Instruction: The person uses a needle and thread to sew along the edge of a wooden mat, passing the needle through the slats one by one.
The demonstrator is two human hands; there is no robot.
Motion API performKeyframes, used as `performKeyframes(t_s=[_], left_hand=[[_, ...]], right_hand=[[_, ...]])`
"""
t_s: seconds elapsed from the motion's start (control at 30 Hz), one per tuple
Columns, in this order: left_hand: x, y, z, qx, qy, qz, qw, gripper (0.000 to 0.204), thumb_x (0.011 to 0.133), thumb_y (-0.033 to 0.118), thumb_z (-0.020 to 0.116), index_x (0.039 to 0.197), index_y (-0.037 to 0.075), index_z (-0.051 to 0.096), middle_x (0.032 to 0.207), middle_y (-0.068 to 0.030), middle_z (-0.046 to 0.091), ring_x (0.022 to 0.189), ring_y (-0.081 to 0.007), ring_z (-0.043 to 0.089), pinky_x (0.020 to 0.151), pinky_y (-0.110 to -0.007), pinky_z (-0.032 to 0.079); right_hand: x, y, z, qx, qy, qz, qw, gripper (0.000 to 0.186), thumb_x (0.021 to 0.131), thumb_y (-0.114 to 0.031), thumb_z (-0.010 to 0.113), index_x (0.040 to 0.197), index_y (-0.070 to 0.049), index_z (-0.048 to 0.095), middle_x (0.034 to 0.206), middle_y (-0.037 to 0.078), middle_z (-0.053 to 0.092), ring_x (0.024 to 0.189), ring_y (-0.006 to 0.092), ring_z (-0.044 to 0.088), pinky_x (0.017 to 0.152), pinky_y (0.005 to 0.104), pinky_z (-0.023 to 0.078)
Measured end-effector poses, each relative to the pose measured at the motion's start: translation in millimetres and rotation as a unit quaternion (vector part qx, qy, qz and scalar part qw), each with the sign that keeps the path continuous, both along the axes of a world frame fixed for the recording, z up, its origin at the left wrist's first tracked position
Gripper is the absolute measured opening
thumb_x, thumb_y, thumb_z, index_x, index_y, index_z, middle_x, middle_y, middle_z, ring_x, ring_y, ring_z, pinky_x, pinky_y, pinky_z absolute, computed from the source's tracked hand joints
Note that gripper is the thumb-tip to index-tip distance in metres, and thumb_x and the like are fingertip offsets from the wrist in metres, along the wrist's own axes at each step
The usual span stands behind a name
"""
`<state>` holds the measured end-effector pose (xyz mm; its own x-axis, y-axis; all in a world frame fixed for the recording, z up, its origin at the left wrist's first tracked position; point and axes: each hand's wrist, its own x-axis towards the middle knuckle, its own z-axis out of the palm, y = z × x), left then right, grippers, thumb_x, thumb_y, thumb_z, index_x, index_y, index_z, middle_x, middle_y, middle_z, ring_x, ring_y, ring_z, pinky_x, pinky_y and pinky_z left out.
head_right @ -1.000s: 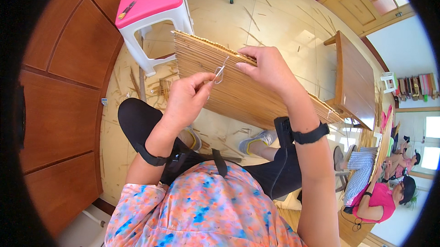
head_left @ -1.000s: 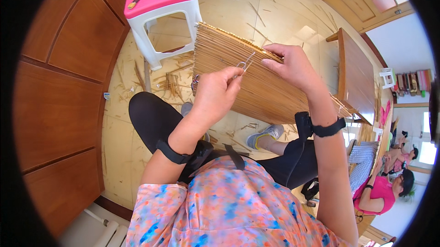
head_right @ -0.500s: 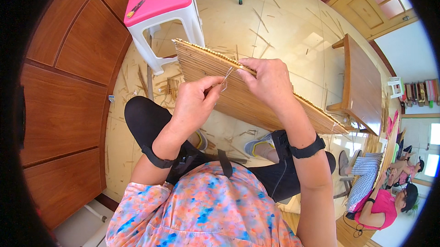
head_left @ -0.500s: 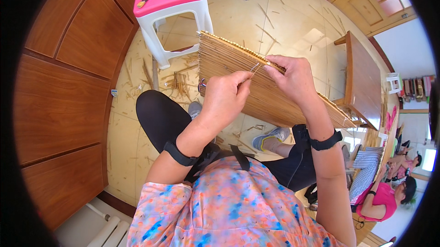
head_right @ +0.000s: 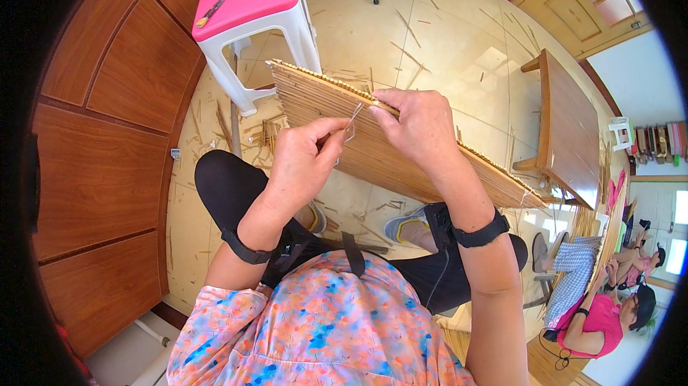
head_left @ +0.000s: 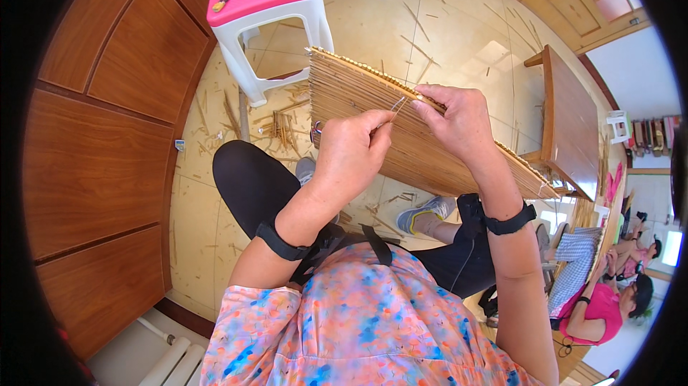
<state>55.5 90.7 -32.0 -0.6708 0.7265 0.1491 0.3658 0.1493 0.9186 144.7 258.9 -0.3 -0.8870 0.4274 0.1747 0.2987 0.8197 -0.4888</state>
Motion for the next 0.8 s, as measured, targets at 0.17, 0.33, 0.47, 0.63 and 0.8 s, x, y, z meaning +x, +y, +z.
performKeyframes(t_s=[0.17, 0.33, 0.47, 0.63, 0.8], left_hand=[[0, 0, 0, 0.003, -0.008, -0.001, 1.000, 0.019, 0.090, 0.005, 0.060, 0.105, -0.002, 0.069, 0.061, -0.0067, 0.060, 0.055, -0.0065, 0.050, 0.051, -0.025, 0.043], [0, 0, 2, 0.003, -0.027, -0.001, 1.000, 0.019, 0.089, 0.005, 0.060, 0.104, -0.003, 0.069, 0.062, -0.0063, 0.060, 0.055, -0.0061, 0.050, 0.051, -0.025, 0.042], [1, -3, 6, -0.004, -0.020, 0.002, 1.000, 0.019, 0.089, 0.006, 0.061, 0.103, -0.004, 0.069, 0.062, -0.0067, 0.061, 0.055, -0.0063, 0.050, 0.051, -0.025, 0.043], [2, -6, 13, -0.022, -0.004, 0.002, 1.000, 0.019, 0.088, 0.006, 0.061, 0.102, -0.004, 0.069, 0.063, -0.0092, 0.062, 0.055, -0.0077, 0.053, 0.052, -0.026, 0.044], [3, -10, 14, -0.011, -0.002, 0.006, 1.000, 0.017, 0.088, 0.006, 0.062, 0.101, -0.003, 0.069, 0.063, -0.0099, 0.062, 0.054, -0.0088, 0.053, 0.052, -0.026, 0.044]], right_hand=[[-1, 0, 1, 0.005, -0.004, -0.001, 1.000, 0.024, 0.080, -0.016, 0.073, 0.100, -0.002, 0.073, 0.090, 0.018, 0.071, 0.078, 0.0264, 0.071, 0.071, 0.0306, 0.055], [1, -1, -3, 0.017, 0.018, 0.005, 1.000, 0.024, 0.080, -0.017, 0.073, 0.100, -0.003, 0.073, 0.090, 0.017, 0.071, 0.079, 0.0279, 0.071, 0.071, 0.0312, 0.055], [2, -7, -1, 0.029, 0.041, 0.009, 0.999, 0.023, 0.079, -0.016, 0.073, 0.098, -0.002, 0.073, 0.089, 0.018, 0.071, 0.078, 0.0300, 0.070, 0.070, 0.0321, 0.055], [3, -12, -6, 0.041, 0.054, 0.005, 0.998, 0.020, 0.078, -0.019, 0.072, 0.095, -0.007, 0.073, 0.089, 0.013, 0.071, 0.079, 0.0295, 0.068, 0.071, 0.0360, 0.055], [5, -13, -6, 0.043, 0.060, 0.006, 0.997, 0.021, 0.078, -0.018, 0.072, 0.095, -0.007, 0.073, 0.088, 0.012, 0.071, 0.079, 0.0291, 0.068, 0.070, 0.0363, 0.055]])
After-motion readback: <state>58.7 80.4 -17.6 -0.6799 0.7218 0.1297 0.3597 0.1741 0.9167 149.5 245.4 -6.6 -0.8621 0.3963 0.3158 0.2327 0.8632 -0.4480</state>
